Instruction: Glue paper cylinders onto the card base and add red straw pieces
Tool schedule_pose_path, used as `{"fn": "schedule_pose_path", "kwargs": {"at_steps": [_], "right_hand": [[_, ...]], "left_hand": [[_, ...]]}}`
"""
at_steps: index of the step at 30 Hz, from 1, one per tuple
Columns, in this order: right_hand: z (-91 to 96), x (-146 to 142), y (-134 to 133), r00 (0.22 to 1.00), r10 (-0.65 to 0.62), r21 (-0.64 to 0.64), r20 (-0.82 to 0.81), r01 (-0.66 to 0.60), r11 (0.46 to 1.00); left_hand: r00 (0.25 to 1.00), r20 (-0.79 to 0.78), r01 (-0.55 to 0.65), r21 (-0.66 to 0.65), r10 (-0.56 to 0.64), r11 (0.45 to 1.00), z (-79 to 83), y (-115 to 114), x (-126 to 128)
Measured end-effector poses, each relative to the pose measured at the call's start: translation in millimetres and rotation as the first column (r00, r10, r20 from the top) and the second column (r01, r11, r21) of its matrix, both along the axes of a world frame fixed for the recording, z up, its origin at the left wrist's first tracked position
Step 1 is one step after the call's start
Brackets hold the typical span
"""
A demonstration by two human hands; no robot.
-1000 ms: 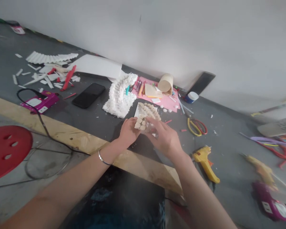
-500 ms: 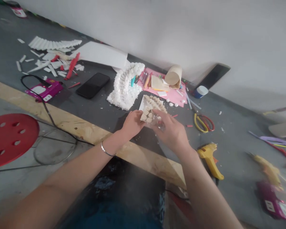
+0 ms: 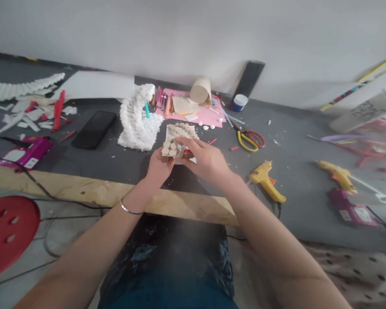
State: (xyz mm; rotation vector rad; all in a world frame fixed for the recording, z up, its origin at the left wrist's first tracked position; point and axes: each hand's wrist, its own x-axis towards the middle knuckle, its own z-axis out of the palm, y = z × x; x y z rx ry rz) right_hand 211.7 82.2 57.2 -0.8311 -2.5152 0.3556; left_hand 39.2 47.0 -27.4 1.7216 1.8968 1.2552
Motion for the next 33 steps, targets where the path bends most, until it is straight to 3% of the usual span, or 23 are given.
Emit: {"fn": "schedule_pose_path", "kwargs": {"at_steps": [20,33], "right_hand": [[-0.3,1,7,1.0,0.022,-0.022,-0.003,-0.022,1.0],[-1.4,2,6,1.0,0.018,-0.01,0.007,-0.017,1.0]], "left_hand": [[0.971,-0.238,-0.026,-0.046,0.014,0.999,4.4,-2,-7],[0.988,-0.152,-0.028,-0.016,0.026,0.999,-7.4,2,-10]]}}
